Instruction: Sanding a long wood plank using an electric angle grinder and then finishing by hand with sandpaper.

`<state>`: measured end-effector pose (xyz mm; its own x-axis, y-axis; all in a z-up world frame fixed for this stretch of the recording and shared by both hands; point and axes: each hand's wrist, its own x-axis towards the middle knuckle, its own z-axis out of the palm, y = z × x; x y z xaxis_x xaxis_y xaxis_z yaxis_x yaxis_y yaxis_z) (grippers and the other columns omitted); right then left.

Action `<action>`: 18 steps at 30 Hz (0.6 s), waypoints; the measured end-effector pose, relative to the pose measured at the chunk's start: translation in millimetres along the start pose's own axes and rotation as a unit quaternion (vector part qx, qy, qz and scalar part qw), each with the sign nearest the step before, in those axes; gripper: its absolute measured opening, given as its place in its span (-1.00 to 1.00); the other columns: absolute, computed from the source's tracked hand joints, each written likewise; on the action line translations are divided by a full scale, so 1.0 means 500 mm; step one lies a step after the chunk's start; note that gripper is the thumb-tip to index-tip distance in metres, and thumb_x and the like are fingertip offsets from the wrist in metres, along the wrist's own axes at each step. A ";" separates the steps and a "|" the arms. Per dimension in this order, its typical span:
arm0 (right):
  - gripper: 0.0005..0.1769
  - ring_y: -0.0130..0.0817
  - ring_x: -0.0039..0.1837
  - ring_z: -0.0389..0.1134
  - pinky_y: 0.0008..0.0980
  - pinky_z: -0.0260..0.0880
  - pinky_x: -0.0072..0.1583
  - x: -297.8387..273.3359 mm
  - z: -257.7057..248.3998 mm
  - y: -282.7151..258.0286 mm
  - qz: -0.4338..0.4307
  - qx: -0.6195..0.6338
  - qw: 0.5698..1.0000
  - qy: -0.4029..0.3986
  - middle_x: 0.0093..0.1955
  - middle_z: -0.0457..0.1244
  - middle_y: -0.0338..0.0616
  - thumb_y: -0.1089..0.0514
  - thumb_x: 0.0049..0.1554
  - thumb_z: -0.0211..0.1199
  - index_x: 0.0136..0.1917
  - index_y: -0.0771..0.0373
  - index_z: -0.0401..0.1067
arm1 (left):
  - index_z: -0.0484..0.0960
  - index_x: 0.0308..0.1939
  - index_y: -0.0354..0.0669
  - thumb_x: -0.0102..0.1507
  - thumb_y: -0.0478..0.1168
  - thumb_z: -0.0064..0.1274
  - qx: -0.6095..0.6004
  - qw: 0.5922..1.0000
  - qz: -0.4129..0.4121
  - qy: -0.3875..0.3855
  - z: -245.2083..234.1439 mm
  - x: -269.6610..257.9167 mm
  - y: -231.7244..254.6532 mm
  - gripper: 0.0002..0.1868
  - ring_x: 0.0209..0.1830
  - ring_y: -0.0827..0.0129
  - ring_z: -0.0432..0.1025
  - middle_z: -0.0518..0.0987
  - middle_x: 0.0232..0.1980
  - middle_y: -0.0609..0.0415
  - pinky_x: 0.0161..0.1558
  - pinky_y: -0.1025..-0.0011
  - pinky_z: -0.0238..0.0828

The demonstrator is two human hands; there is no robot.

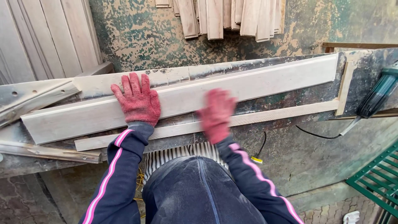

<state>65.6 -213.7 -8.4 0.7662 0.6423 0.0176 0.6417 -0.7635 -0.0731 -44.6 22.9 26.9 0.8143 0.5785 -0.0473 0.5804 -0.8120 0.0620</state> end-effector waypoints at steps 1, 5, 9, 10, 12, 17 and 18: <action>0.08 0.09 0.65 -0.07 0.23 -0.24 0.58 -0.017 0.000 -0.030 0.000 0.000 1.000 0.001 0.63 0.04 0.01 -0.32 -0.05 0.46 0.62 0.03 0.17 | 0.46 0.51 -0.16 0.42 0.05 -0.10 0.000 1.000 0.000 0.001 0.003 -0.003 0.000 -0.37 0.60 -0.23 0.10 0.39 0.52 -0.37 0.52 -0.38 -0.38; -0.19 -0.17 0.70 -0.15 0.25 -0.38 0.61 -0.011 0.007 0.037 -0.099 0.111 0.988 -0.037 0.68 -0.03 -0.31 -0.50 0.21 -0.02 0.62 -0.22 0.11 | 0.48 0.48 -0.17 0.41 0.06 -0.15 -0.011 1.000 0.007 0.010 0.010 0.001 -0.008 -0.37 0.58 -0.24 0.10 0.38 0.50 -0.38 0.51 -0.40 -0.34; -0.27 0.03 0.65 -0.05 0.33 -0.44 0.55 0.017 -0.020 0.341 0.101 0.031 0.993 -0.053 0.67 0.02 -0.10 -0.42 0.38 -0.30 0.65 -0.11 0.14 | 0.44 0.51 -0.19 0.40 0.04 -0.11 -0.011 1.000 -0.004 -0.027 -0.007 0.003 0.000 -0.35 0.60 -0.27 0.06 0.34 0.54 -0.40 0.52 -0.40 -0.37; -0.27 0.03 0.65 -0.05 0.33 -0.44 0.55 0.016 0.020 0.313 0.098 0.030 0.993 -0.054 0.67 0.02 -0.10 -0.42 0.38 -0.30 0.65 -0.11 0.14 | 0.44 0.51 -0.19 0.40 0.04 -0.11 -0.012 0.999 -0.006 -0.028 -0.007 0.004 0.000 -0.35 0.60 -0.27 0.06 0.34 0.54 -0.40 0.52 -0.40 -0.37; -0.28 0.15 0.57 0.07 0.34 -0.08 0.51 0.009 0.099 0.259 0.089 -0.319 0.943 0.030 0.56 0.13 0.13 -0.11 0.26 0.18 0.61 0.15 0.23 | 0.45 0.50 -0.17 0.40 0.04 -0.10 -0.016 0.999 -0.011 -0.034 -0.011 0.003 0.003 -0.37 0.60 -0.25 0.06 0.35 0.53 -0.38 0.52 -0.40 -0.37; -0.13 0.01 0.63 -0.01 0.28 -0.17 0.58 -0.016 -0.003 -0.081 -0.122 0.136 0.983 -0.019 0.60 0.07 -0.12 -0.35 0.06 0.23 0.56 -0.10 0.22 | 0.43 0.51 -0.17 0.41 0.05 -0.13 -0.016 0.999 -0.008 -0.044 -0.008 -0.002 0.000 -0.36 0.61 -0.23 0.05 0.33 0.54 -0.38 0.53 -0.38 -0.39; -0.27 -0.17 0.70 -0.12 0.26 -0.22 0.60 -0.019 0.004 -0.092 -0.192 0.190 0.962 -0.035 0.70 -0.05 -0.35 -0.46 0.26 -0.08 0.62 -0.26 0.11 | 0.43 0.51 -0.19 0.40 0.04 -0.13 -0.019 0.999 -0.007 -0.040 -0.006 0.003 -0.003 -0.36 0.61 -0.24 0.05 0.33 0.53 -0.40 0.53 -0.38 -0.38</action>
<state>28.7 -184.5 -7.1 0.4634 0.8847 0.0499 0.8078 -0.3986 -0.4341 -44.1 25.3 29.8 0.8047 0.5798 -0.1274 0.5920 -0.7999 0.0990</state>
